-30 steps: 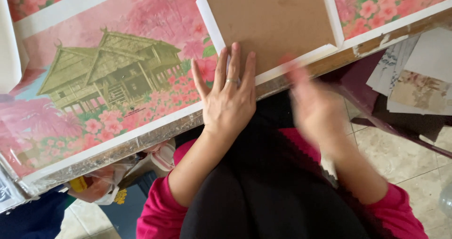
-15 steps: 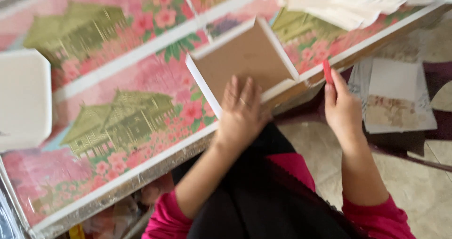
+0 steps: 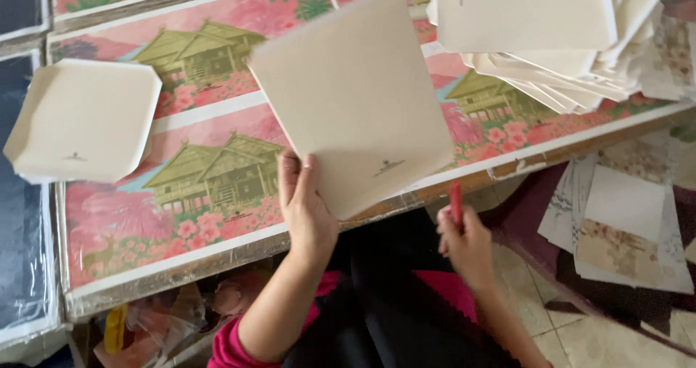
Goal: The person sits on the floor and repeatedly glues the spine of small, square books using a red glue stick. They apply the glue to the brown cardboard spine, press the cover down, and then place the finished book onto a stack on the table.
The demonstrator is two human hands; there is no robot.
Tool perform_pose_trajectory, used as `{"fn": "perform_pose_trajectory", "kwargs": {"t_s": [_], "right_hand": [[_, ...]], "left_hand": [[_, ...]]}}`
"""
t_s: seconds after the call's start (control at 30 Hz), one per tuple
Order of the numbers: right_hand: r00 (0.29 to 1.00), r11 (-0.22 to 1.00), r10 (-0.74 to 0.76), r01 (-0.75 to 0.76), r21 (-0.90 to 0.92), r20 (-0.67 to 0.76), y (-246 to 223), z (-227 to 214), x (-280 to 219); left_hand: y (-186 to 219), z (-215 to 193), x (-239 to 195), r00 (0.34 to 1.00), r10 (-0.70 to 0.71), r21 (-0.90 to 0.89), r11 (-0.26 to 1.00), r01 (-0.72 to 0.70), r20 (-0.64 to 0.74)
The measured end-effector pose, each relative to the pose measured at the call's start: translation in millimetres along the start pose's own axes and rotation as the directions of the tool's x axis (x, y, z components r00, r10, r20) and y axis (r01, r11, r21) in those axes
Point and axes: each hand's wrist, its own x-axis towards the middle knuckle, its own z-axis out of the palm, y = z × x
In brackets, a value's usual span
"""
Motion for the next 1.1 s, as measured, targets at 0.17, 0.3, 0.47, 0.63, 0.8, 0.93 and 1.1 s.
{"fn": "perform_pose_trajectory", "kwargs": {"t_s": [0.17,0.3,0.47,0.63,0.8,0.93,1.1], "right_hand": [[0.965,0.797,-0.256,0.182,0.576,0.050,-9,29,-34],[0.978,0.720,-0.164,0.206,0.663,-0.127,-14,22,-20],[0.979,0.608,-0.153,-0.013,0.794,0.133,-25,-21,10],[0.982,0.803,-0.180,0.114,0.585,0.056,17,-10,22],[0.966,0.824,-0.072,0.197,0.531,-0.248,-69,-52,41],[0.950,0.572,-0.039,0.276,0.772,-0.311,-138,-85,90],[0.999,0.789,-0.007,-0.021,0.614,0.043,-96,-30,88]], "left_hand": [[-54,-6,-24,0.912,-0.401,-0.394,0.854,0.340,-0.083],[-58,-36,-32,0.881,-0.473,-0.284,0.842,0.460,0.022],[-9,-55,-21,0.826,-0.505,0.151,0.863,0.482,0.249],[-47,-80,-14,0.816,-0.481,0.212,0.876,0.433,0.320],[-7,-68,-5,0.824,-0.443,0.116,0.895,0.432,0.352],[-22,-72,-1,0.812,-0.395,0.099,0.914,0.393,0.431],[-9,-75,-9,0.841,-0.184,0.512,0.850,-0.123,0.508]]}}
